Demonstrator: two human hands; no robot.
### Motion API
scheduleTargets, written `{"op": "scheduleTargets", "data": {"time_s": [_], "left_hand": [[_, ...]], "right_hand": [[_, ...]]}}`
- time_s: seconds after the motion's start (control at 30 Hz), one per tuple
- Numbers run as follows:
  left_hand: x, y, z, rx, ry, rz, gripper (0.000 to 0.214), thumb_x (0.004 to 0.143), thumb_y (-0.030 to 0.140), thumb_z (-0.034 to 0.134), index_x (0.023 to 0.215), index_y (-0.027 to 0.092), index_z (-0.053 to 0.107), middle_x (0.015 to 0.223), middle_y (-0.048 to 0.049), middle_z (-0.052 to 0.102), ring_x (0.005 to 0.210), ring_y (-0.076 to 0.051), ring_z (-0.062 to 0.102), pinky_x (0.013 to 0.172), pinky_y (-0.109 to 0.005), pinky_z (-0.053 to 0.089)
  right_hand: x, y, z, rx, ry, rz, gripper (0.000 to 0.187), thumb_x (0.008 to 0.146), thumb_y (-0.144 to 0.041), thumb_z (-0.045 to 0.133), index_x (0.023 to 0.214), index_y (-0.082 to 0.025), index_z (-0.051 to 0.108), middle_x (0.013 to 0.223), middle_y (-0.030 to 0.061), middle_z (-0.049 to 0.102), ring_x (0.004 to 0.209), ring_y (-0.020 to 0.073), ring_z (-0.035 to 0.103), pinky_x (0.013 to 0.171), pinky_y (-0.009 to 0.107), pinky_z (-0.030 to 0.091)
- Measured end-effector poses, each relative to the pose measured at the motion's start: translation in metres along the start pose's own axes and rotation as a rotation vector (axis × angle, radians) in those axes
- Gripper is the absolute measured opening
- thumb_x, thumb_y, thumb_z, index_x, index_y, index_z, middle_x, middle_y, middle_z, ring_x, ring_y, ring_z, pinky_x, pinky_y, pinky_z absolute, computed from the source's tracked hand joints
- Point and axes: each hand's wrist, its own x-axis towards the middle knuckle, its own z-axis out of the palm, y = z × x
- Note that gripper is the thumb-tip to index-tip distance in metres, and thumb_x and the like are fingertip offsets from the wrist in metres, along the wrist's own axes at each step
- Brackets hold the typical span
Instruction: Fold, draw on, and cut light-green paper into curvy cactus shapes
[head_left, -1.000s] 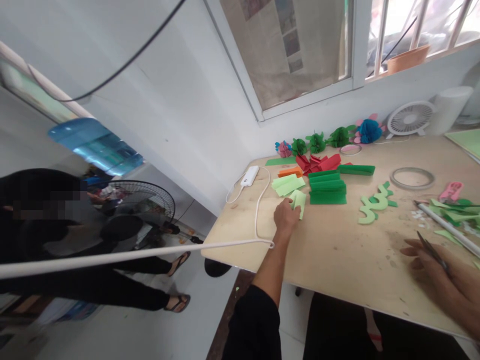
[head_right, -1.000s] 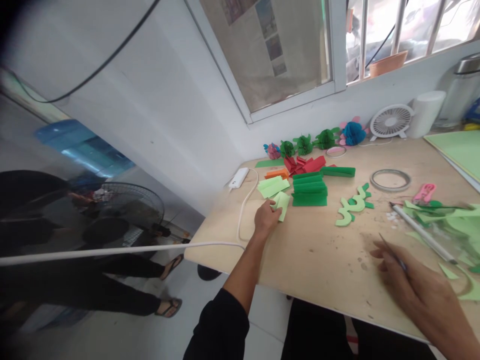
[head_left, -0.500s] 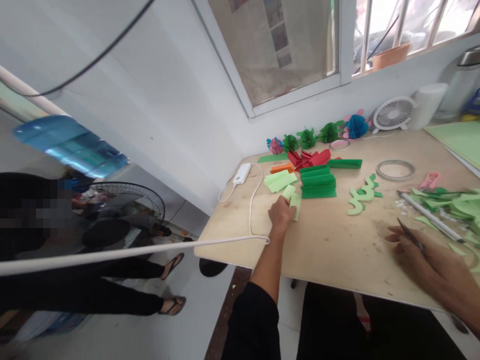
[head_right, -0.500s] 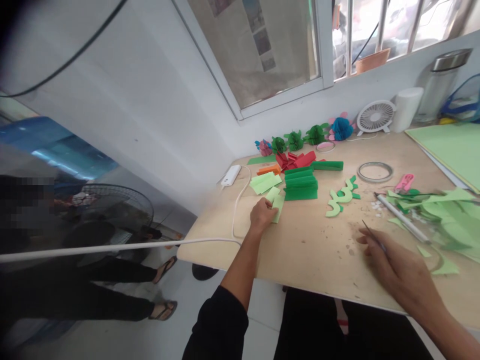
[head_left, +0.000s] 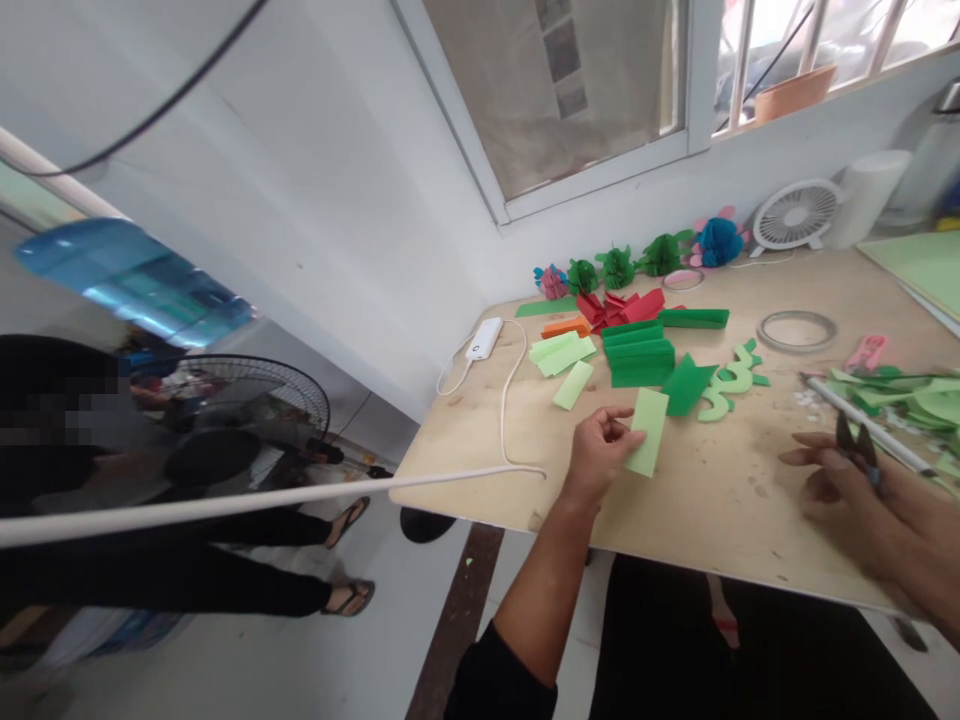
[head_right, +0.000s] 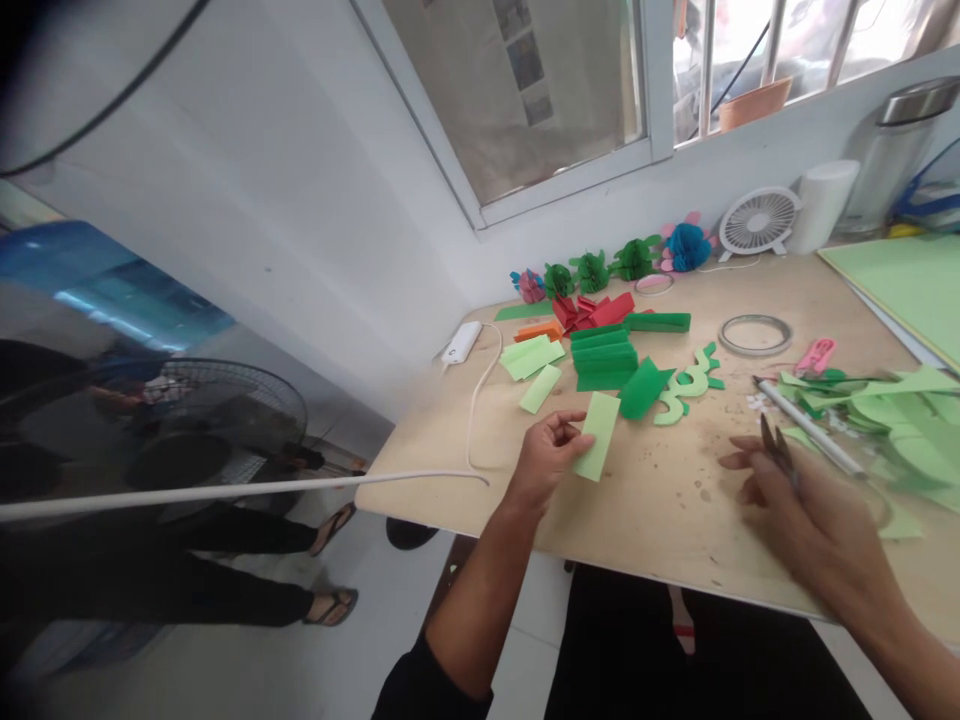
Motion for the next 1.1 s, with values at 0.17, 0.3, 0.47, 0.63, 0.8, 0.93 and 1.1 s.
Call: {"op": "scheduleTargets", "data": {"time_s": [0.17, 0.3, 0.47, 0.63, 0.8, 0.93, 1.1], "left_hand": [[-0.021, 0.004, 0.02, -0.18, -0.087, -0.014, 0.04, 0.061, 0.041, 0.085, 0.088, 0.013, 0.076, 0.072, -0.0015, 0.068, 0.064, -0.011, 0.058, 0.065, -0.024, 0.047], [-0.036, 0.008, 0.036, -0.233, -0.118, -0.04, 0.036, 0.061, 0.045, 0.087, 0.071, 0.014, 0.073, 0.068, -0.002, 0.068, 0.062, -0.01, 0.056, 0.062, -0.024, 0.045], [-0.046, 0.009, 0.049, -0.264, -0.135, -0.066, 0.036, 0.061, 0.043, 0.088, 0.065, 0.014, 0.067, 0.06, 0.0025, 0.061, 0.057, -0.007, 0.048, 0.059, -0.022, 0.039], [-0.05, 0.012, 0.049, -0.307, -0.155, -0.089, 0.031, 0.066, 0.044, 0.083, 0.073, 0.015, 0.074, 0.068, -0.0008, 0.067, 0.064, -0.01, 0.053, 0.067, -0.024, 0.044], [-0.051, 0.016, 0.045, -0.272, -0.195, -0.102, 0.025, 0.066, 0.039, 0.08, 0.07, 0.015, 0.075, 0.065, -0.0012, 0.065, 0.063, -0.011, 0.051, 0.066, -0.025, 0.042], [-0.05, 0.015, 0.044, -0.242, -0.216, -0.105, 0.023, 0.067, 0.037, 0.079, 0.071, 0.015, 0.075, 0.064, -0.0013, 0.065, 0.063, -0.011, 0.052, 0.065, -0.025, 0.042], [-0.051, 0.011, 0.044, -0.165, -0.24, -0.078, 0.023, 0.073, 0.038, 0.074, 0.074, 0.015, 0.074, 0.067, -0.0018, 0.066, 0.062, -0.011, 0.054, 0.066, -0.025, 0.044]], "right_hand": [[0.003, -0.027, 0.013, 0.04, -0.108, 0.032, 0.052, 0.075, -0.071, 0.053, 0.071, -0.022, 0.072, 0.096, 0.0094, 0.078, 0.062, 0.019, 0.062, 0.053, 0.032, 0.047], [0.0, -0.038, 0.032, 0.062, -0.157, 0.066, 0.047, 0.072, -0.067, 0.061, 0.055, -0.024, 0.063, 0.055, 0.0025, 0.063, 0.048, 0.0161, 0.052, 0.047, 0.029, 0.04], [-0.007, -0.037, 0.045, 0.14, -0.139, 0.129, 0.053, 0.07, -0.073, 0.061, 0.052, -0.024, 0.052, 0.043, -0.0028, 0.046, 0.041, 0.0118, 0.04, 0.039, 0.027, 0.03], [-0.009, -0.037, 0.04, 0.179, -0.144, 0.169, 0.056, 0.069, -0.076, 0.062, 0.054, -0.024, 0.049, 0.046, -0.0039, 0.044, 0.043, 0.0103, 0.037, 0.04, 0.026, 0.028], [-0.01, -0.041, 0.034, 0.191, -0.147, 0.228, 0.06, 0.069, -0.079, 0.06, 0.052, -0.026, 0.04, 0.046, -0.0038, 0.041, 0.043, 0.0102, 0.035, 0.039, 0.026, 0.027], [-0.009, -0.042, 0.032, 0.193, -0.137, 0.27, 0.058, 0.068, -0.079, 0.061, 0.054, -0.025, 0.045, 0.048, -0.0038, 0.043, 0.043, 0.0104, 0.036, 0.039, 0.026, 0.027], [-0.01, -0.04, 0.033, 0.214, -0.135, 0.303, 0.056, 0.068, -0.076, 0.064, 0.055, -0.025, 0.045, 0.049, -0.0033, 0.043, 0.043, 0.0104, 0.036, 0.038, 0.027, 0.027]]}}
